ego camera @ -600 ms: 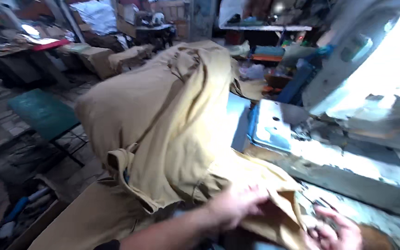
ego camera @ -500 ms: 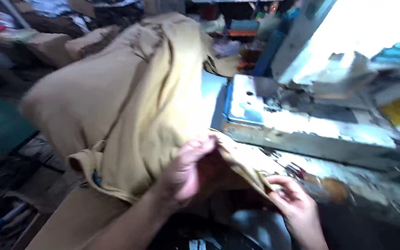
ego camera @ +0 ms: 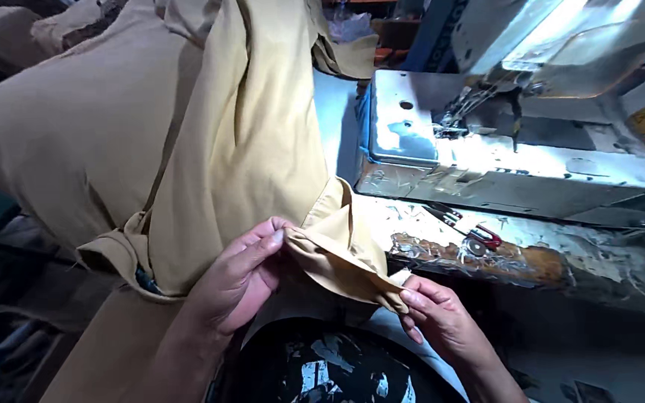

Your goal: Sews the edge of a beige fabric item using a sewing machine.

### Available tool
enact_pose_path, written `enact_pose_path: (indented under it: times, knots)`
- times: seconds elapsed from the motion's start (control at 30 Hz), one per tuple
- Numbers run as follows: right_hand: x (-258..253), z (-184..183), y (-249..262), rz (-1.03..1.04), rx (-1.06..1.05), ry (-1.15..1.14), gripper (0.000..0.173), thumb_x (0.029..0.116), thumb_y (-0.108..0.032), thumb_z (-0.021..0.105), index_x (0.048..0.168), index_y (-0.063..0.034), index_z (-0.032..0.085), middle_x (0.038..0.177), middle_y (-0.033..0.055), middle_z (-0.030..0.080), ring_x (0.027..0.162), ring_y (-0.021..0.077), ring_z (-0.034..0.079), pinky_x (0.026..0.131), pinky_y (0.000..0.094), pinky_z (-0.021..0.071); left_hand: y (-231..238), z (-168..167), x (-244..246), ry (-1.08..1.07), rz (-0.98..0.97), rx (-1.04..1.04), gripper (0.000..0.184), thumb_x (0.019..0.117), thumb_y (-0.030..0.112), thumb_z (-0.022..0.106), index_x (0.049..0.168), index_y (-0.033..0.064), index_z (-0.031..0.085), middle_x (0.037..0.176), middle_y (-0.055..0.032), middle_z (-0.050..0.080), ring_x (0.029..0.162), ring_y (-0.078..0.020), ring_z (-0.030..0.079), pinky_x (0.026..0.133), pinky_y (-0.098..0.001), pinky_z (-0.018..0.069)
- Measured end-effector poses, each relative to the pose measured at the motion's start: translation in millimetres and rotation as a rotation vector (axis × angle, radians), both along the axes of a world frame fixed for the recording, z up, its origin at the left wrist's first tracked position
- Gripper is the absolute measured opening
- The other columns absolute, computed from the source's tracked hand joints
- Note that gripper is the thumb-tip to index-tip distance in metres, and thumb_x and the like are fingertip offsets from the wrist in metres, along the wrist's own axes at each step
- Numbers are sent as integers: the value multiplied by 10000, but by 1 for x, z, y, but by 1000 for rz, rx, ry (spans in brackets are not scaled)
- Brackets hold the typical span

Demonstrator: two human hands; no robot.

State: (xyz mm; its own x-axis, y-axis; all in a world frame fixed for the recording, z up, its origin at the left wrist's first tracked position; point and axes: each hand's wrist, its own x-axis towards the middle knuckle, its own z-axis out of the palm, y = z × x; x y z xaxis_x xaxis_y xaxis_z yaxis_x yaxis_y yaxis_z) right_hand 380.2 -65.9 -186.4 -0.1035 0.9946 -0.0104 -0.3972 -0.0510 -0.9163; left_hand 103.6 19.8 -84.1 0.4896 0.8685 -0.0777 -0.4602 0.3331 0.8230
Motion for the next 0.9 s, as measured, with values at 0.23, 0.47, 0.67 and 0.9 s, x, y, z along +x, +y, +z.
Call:
enact_pose_path:
  times: [0.23,0.47,0.67,0.9]
  knots:
    - [-7,22,16,-30,-159,426,223,1023,-257,575,880,-206,738,635,-105,629,462,-70,500,419,93,395,-17,-18,-8,-95,-10,-85,176,978,245,634,960,135,770,864,10,737,802,-40,708,742,-216,597]
    - [9,56,35,57,245,75,159,954,-231,702,1101,-283,669,930,-122,690,590,-81,546,469,80,422,-18,-13,-21,349,281,487,91,946,230,709,1020,221,763,927,95,739,852,27,674,779,-151,560]
    - [-5,72,14,-518,827,-889,206,1012,-233,659,1192,-176,741,949,-27,632,886,-57,582,824,70,457,-32,1,-5,689,509,1063,180,952,273,721,1109,201,769,864,84,572,819,73,513,745,-70,410]
    - [-10,73,-3,-719,967,-1033,134,1034,-305,619,1094,-229,711,1111,-84,634,1130,-7,571,993,155,446,-34,-4,-2,651,661,1185,145,1040,290,597,1079,249,731,1084,122,621,1100,11,583,968,-170,478]
